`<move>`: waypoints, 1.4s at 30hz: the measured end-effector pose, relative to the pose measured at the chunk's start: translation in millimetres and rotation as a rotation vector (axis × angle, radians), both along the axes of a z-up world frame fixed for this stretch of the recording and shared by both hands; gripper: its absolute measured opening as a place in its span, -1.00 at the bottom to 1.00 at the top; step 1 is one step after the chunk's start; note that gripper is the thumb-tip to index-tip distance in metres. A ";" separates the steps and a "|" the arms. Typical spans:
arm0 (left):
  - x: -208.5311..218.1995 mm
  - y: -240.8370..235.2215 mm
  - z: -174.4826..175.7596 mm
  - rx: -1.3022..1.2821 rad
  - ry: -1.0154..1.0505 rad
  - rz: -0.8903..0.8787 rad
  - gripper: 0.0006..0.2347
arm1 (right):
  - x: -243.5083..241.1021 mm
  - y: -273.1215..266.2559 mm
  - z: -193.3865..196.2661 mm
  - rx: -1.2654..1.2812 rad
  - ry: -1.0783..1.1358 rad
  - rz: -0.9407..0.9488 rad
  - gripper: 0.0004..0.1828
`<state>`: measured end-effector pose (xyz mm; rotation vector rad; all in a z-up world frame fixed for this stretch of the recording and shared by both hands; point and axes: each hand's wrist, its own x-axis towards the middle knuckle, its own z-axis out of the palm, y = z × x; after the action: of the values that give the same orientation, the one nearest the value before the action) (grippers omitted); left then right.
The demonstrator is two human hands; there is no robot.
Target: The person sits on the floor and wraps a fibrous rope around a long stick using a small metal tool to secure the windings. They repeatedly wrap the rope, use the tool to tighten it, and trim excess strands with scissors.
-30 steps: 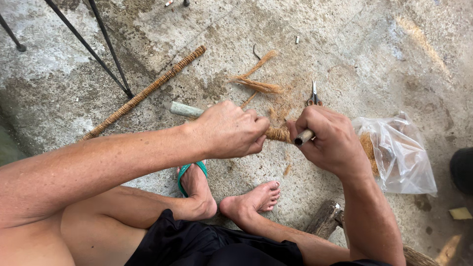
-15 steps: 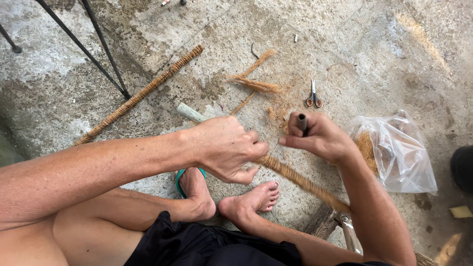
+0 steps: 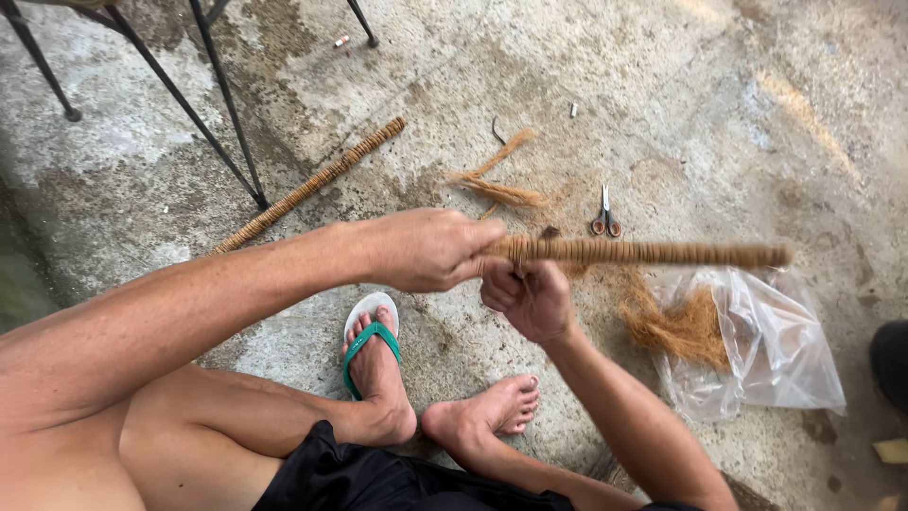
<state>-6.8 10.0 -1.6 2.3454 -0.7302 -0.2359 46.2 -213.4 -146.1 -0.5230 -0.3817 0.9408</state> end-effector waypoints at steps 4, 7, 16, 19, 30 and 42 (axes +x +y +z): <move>13.4 12.0 0.5 -0.010 -0.097 0.126 -0.75 | -12.5 25.8 9.4 0.021 -0.007 -0.316 -0.84; 20.5 18.4 -3.3 0.142 -0.035 0.247 -0.74 | -23.8 37.4 20.2 0.001 -0.075 -0.425 -0.84; 33.3 33.2 -32.0 0.413 -0.446 0.372 -0.91 | -57.2 37.3 101.0 -0.724 -1.814 -0.636 -0.83; 32.9 35.4 -35.6 0.506 -0.459 0.376 -0.90 | -69.2 32.3 123.7 -0.826 -2.003 -0.625 -0.65; -2.2 -9.6 -44.7 0.627 -0.572 0.061 -0.90 | -13.1 -30.9 153.9 -0.829 -2.079 -0.578 -0.63; -21.3 -27.7 -25.4 0.475 -0.648 -0.177 -0.88 | 17.2 -52.4 160.0 -1.081 -1.569 -0.460 -0.49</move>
<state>-28.2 -17.7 -27.0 2.8366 -1.3079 0.3361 63.4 -265.8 13.9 -2.2434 -1.0709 0.0054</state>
